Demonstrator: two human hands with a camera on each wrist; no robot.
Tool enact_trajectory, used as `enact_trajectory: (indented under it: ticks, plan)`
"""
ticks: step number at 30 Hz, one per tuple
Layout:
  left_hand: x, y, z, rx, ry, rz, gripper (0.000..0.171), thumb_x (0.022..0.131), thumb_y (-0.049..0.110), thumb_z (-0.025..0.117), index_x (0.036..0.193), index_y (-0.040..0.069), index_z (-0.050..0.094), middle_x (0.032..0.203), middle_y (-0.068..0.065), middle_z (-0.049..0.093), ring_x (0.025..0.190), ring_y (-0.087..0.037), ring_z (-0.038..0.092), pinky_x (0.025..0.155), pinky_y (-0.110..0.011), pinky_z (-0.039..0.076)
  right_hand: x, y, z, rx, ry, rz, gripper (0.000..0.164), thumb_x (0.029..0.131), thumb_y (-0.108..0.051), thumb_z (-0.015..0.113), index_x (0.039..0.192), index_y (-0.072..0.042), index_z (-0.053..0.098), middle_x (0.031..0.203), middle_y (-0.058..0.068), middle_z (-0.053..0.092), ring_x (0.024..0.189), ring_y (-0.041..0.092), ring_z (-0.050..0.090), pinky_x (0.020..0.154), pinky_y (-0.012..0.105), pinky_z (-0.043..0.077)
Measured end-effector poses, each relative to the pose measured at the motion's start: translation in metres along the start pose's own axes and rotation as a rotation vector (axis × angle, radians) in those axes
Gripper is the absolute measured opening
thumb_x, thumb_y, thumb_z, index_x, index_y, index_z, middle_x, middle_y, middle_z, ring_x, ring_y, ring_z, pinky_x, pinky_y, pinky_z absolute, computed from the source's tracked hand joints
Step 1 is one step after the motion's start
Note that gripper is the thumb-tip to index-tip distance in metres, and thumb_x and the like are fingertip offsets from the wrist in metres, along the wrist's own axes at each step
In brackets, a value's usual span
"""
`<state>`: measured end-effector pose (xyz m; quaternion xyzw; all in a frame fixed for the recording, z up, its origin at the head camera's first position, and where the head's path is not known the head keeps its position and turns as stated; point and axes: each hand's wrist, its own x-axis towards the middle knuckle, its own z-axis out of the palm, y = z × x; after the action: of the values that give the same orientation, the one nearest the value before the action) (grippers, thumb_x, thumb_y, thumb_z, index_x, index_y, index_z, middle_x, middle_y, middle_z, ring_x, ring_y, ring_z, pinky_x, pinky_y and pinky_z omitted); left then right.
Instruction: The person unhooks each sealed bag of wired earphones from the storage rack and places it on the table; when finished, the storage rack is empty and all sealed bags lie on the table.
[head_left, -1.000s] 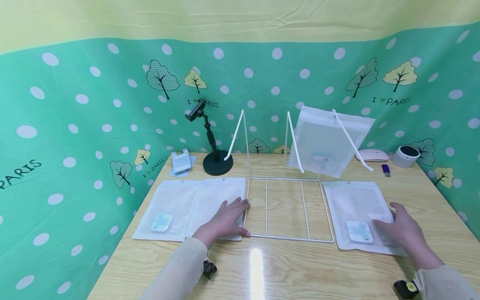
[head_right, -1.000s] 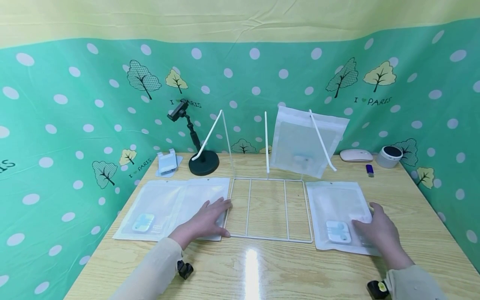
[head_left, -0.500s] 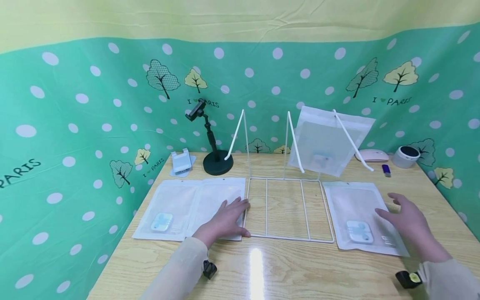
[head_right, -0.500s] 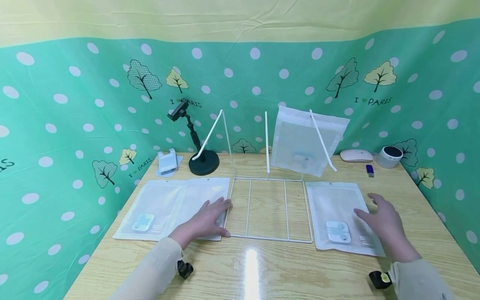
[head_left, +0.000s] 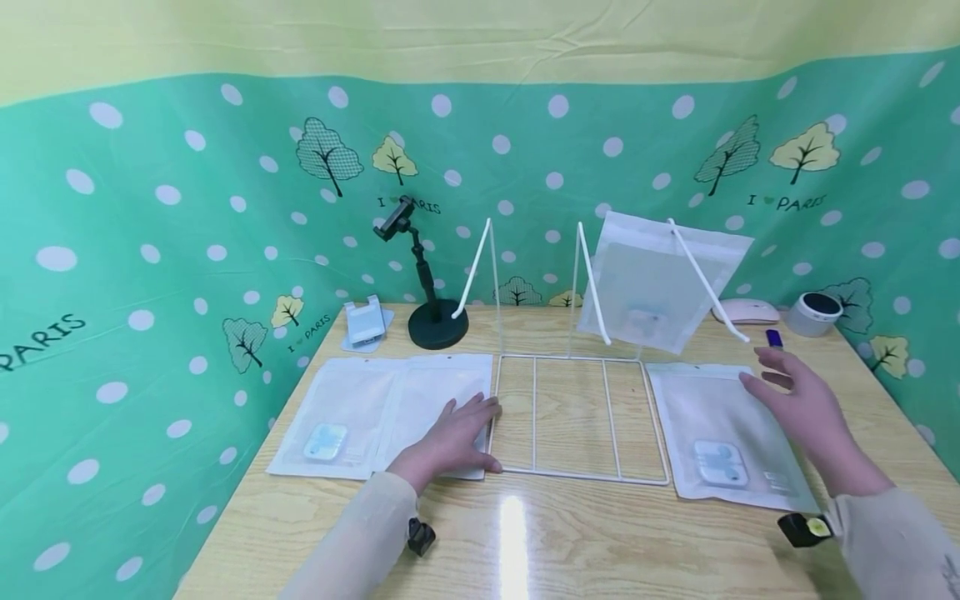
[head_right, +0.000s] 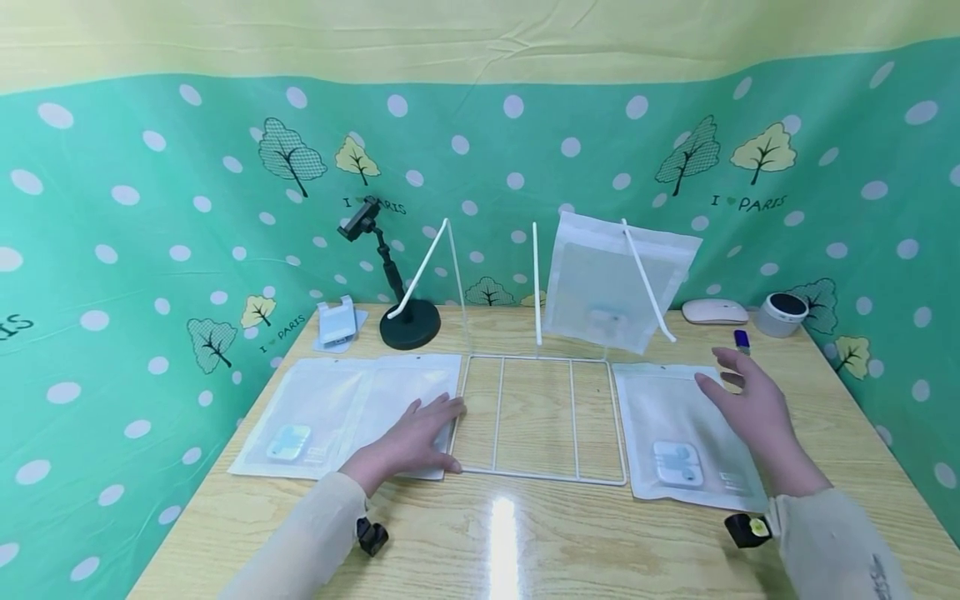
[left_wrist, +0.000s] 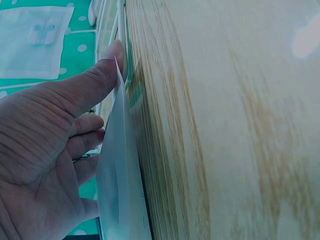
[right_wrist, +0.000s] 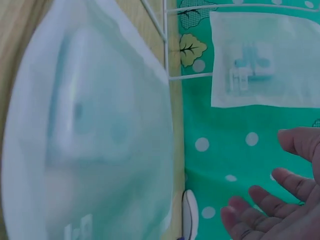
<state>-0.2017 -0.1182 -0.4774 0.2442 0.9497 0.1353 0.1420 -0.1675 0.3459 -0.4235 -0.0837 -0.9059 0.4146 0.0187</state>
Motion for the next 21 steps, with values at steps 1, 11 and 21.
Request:
enact_trajectory:
  ticks: [1, 11, 21]
  plan:
    - [0.0, 0.0, 0.0, 0.0, -0.001, 0.001, 0.091, 0.071, 0.051, 0.082, 0.146, 0.013, 0.045, 0.156, -0.004, 0.035, 0.147, -0.025, 0.02, 0.117, -0.057, 0.011, 0.001, -0.003, 0.001, 0.021, 0.002, -0.008, 0.084, 0.097, -0.053, 0.05, 0.154, -0.001, 0.018, 0.153, 0.033, 0.021, 0.132, 0.057, 0.029, 0.092, 0.073, 0.036]
    - [0.0, 0.0, 0.0, 0.009, 0.007, 0.006, 0.091, 0.071, 0.05, 0.083, 0.145, 0.013, 0.046, 0.155, -0.004, 0.035, 0.147, -0.025, 0.021, 0.116, -0.058, 0.012, 0.015, -0.026, 0.007, 0.106, 0.019, -0.132, 0.071, 0.101, -0.042, 0.049, 0.154, -0.004, 0.02, 0.151, 0.03, 0.029, 0.128, 0.054, 0.037, 0.096, 0.069, 0.037]
    - [0.001, 0.001, 0.002, 0.018, 0.006, -0.004, 0.091, 0.071, 0.051, 0.083, 0.145, 0.014, 0.045, 0.156, -0.004, 0.035, 0.146, -0.024, 0.022, 0.117, -0.057, 0.012, 0.028, -0.039, 0.013, 0.144, 0.028, -0.189, 0.069, 0.101, -0.042, 0.047, 0.155, -0.009, 0.02, 0.148, 0.029, 0.036, 0.127, 0.049, 0.044, 0.089, 0.018, 0.05]
